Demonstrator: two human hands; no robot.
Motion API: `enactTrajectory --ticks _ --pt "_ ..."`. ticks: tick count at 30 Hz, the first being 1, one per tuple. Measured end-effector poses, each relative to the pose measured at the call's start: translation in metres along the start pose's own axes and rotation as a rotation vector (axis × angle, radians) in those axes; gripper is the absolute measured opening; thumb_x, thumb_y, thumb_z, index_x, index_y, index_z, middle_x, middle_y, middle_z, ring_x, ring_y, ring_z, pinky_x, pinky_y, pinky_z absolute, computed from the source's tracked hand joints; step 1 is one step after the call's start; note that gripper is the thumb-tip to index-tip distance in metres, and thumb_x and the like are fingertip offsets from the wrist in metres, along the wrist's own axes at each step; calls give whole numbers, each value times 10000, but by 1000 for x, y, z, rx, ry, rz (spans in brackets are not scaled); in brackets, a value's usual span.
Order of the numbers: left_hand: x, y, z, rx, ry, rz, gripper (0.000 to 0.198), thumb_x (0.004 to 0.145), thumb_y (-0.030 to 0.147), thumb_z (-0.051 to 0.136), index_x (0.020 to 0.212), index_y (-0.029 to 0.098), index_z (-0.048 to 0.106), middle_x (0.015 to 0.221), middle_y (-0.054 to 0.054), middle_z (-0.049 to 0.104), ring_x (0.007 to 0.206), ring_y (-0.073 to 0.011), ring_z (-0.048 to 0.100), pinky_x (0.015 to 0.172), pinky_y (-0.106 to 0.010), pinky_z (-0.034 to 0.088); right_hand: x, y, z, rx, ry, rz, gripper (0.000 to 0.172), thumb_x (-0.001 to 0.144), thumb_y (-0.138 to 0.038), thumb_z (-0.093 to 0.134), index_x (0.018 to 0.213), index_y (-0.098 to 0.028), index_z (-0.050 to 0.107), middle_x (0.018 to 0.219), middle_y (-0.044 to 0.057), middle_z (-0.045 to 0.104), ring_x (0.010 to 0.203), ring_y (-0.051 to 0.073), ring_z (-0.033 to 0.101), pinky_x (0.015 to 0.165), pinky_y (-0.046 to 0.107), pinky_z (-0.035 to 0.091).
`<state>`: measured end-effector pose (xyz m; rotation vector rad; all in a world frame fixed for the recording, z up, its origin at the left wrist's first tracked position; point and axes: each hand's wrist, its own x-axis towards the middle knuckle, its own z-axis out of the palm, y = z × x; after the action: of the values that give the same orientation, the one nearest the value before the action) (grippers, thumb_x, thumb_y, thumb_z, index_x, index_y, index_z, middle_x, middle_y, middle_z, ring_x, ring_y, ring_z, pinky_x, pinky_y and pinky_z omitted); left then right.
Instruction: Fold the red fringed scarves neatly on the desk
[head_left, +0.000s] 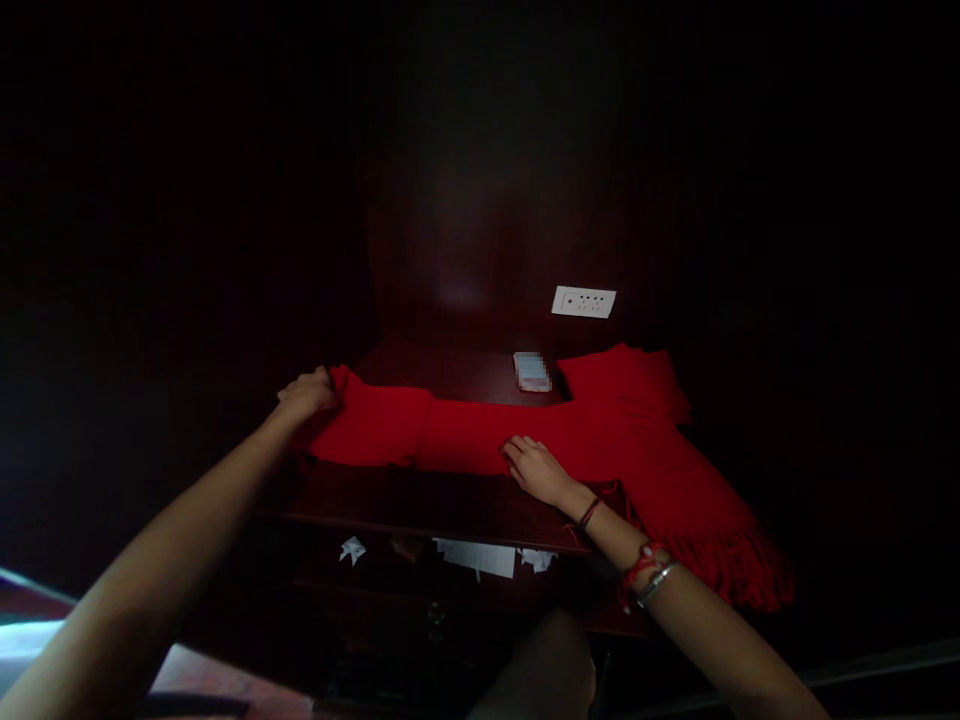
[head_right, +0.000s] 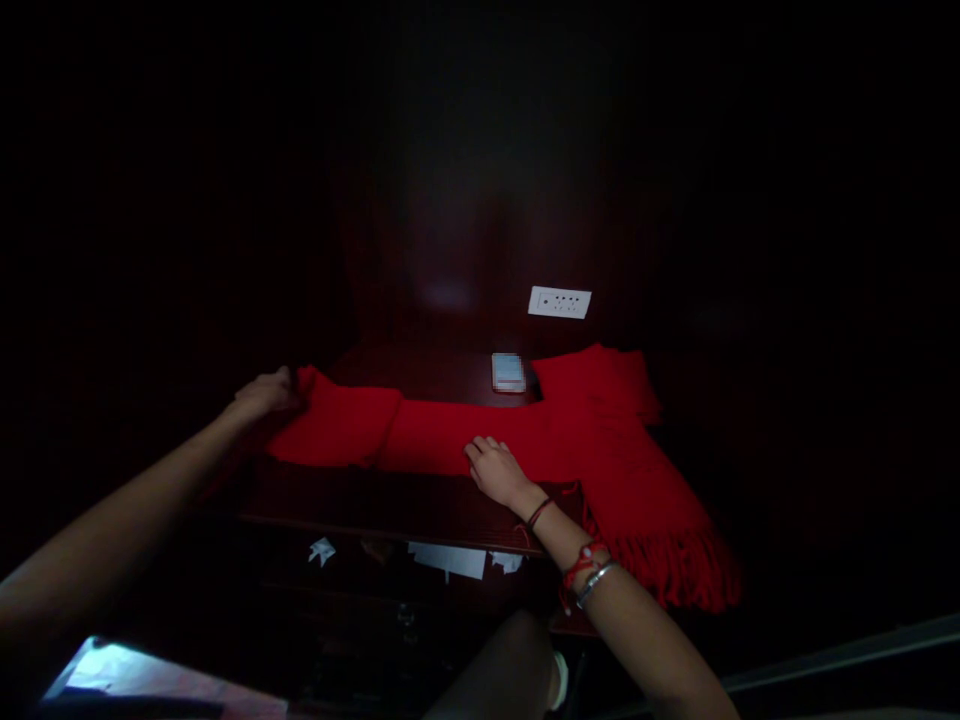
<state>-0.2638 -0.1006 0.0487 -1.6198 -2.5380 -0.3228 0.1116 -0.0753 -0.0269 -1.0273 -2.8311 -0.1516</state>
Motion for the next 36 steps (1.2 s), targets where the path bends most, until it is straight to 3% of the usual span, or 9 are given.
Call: enactTrajectory --ticks 2,6,12,15,17,21,23,27,36 --pt "-3 22 -20 97 92 -160 235 730 197 485 906 44 518 863 -164 570 846 -325 520 695 -472 381 0 0 1 8 14 -7 248 820 -169 348 1025 -171 487 1015 89 505 928 185 445 821 319 345" --pt "-28 91 -30 144 278 -66 362 842 70 168 1084 4 428 1079 -220 466 1028 -316 412 802 -452 325 1 0 3 17 20 -11 255 825 -171 341 1033 -172 487 1020 90 503 928 180 444 821 315 345" --pt "-82 164 26 70 -107 251 294 777 254 478 1040 130 523 1067 -162 496 904 -263 515 673 -327 437 0 1 4 4 14 -16 262 825 -169 331 1027 -161 498 1005 94 506 921 184 452 813 311 347" --pt "-85 152 29 56 -52 371 452 755 384 488 1144 158 454 1207 -177 378 1032 -301 434 746 -354 422 -1 5 3 24 9 -39 266 825 -170 336 1035 -158 498 1012 93 508 930 176 459 825 309 344" --pt "-78 130 22 93 -17 283 536 749 454 457 1192 157 403 1243 -191 334 1084 -335 374 768 -388 408 2 9 1 66 -13 -58 258 817 -171 357 1026 -154 507 1013 93 516 935 168 466 827 299 348" --pt "-67 89 18 154 -362 222 621 609 423 601 1152 161 449 1137 -178 456 989 -306 471 745 -348 423 16 7 -2 240 -12 -19 236 781 -136 404 966 -140 549 972 87 554 904 148 501 816 260 365" --pt "-66 78 24 117 -381 304 467 626 300 582 1073 180 516 1064 -138 521 948 -258 509 750 -309 419 28 0 -4 377 32 52 230 758 -112 422 938 -139 563 947 79 577 876 139 521 804 246 376" --pt "-63 71 31 7 -257 326 293 648 148 472 910 193 596 945 -88 594 899 -212 539 731 -271 411 53 -23 -6 824 34 261 167 727 -97 462 834 -167 570 822 27 615 761 119 558 722 239 426" --pt "-48 83 -10 -430 -281 350 225 629 206 453 770 141 616 689 -14 626 655 -130 554 570 -198 382 93 -60 -15 1732 -149 561 155 814 -244 429 712 -142 486 559 -3 563 503 83 568 506 198 481"
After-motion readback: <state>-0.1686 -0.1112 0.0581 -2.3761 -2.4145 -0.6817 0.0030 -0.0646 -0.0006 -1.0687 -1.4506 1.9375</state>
